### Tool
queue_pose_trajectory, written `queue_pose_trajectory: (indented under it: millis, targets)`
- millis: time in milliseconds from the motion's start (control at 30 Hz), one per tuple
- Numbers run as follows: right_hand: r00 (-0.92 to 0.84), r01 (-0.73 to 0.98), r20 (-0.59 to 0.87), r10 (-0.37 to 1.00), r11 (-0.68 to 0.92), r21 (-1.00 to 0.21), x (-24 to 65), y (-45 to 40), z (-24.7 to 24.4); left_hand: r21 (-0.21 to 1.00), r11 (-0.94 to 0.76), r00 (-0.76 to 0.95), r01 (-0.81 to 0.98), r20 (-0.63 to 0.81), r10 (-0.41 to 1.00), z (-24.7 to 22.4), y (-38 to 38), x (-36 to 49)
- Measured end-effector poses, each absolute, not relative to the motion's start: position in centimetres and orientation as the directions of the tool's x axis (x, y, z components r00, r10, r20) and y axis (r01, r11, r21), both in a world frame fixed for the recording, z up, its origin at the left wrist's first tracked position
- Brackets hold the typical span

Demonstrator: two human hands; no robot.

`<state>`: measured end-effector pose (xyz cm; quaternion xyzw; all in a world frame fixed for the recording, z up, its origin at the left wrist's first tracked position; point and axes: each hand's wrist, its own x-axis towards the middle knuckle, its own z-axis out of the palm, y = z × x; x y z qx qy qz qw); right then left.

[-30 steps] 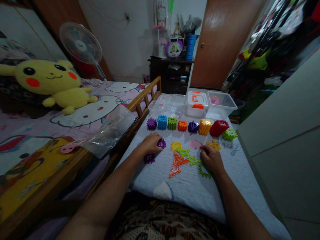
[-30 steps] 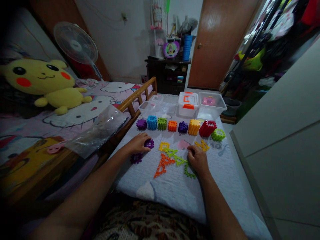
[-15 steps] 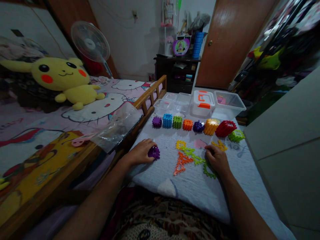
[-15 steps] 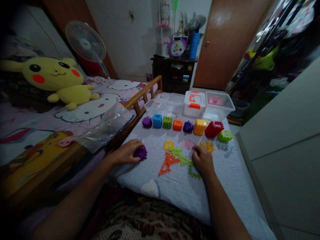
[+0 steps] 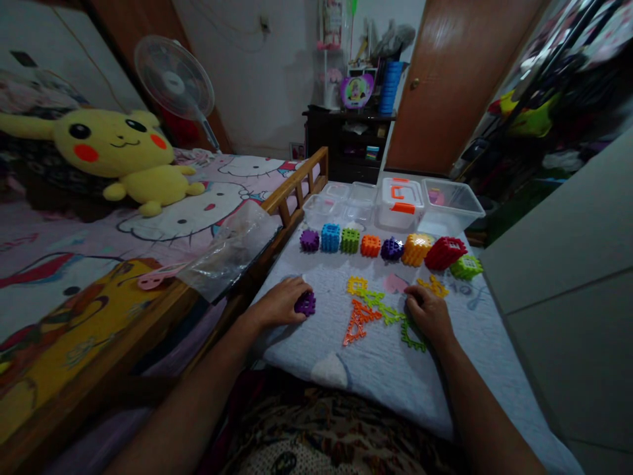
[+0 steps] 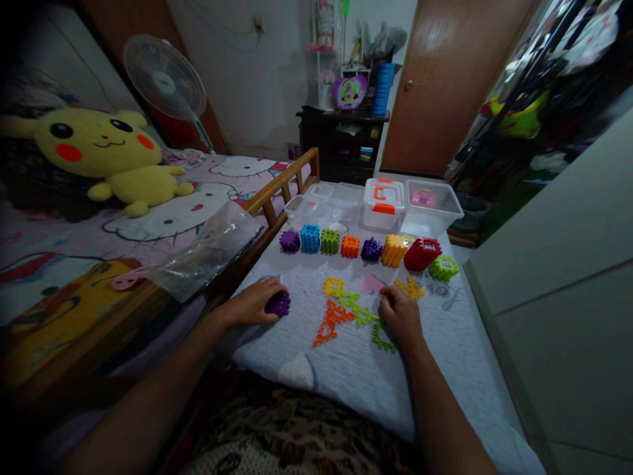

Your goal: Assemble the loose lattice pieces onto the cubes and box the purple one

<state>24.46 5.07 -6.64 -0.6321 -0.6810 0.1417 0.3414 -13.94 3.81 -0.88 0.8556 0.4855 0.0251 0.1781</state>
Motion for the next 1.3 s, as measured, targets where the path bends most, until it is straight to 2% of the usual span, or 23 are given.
queue_pose_trajectory:
  millis: [233,700,833,967,1100,1300]
  targets:
    - [0.032,0.746,0.286,0.958,0.168,-0.645,24.5,5.1,-6.5,0.273,-0.463,0.516,0.843,-0.175,0.838,-0.6,4.3,-13.9]
    - [0.016,0.738,0.280,0.960,0.178,-0.651,24.7,5.2,-6.8,0.267,-0.522,0.569,0.810,-0.143,0.810,0.0,5.5,-14.0]
    - [0.021,0.738,0.272,0.962,0.169,-0.654,24.8,5.3,-7.0,0.241,-0.508,0.532,0.827,-0.044,0.846,2.2,8.5,-15.2]
    - [0.031,0.730,0.274,0.961,0.165,-0.663,24.7,5.3,-7.0,0.150,-0.482,0.478,0.863,0.061,0.876,4.1,13.9,-16.8]
    - [0.029,0.726,0.272,0.962,0.166,-0.667,24.7,5.2,-6.9,0.068,-0.472,0.470,0.879,0.043,0.882,4.4,18.8,-17.0]
    - [0.033,0.727,0.276,0.961,0.166,-0.666,24.5,5.1,-6.5,0.049,-0.534,0.535,0.844,-0.017,0.845,3.9,21.7,-15.5]
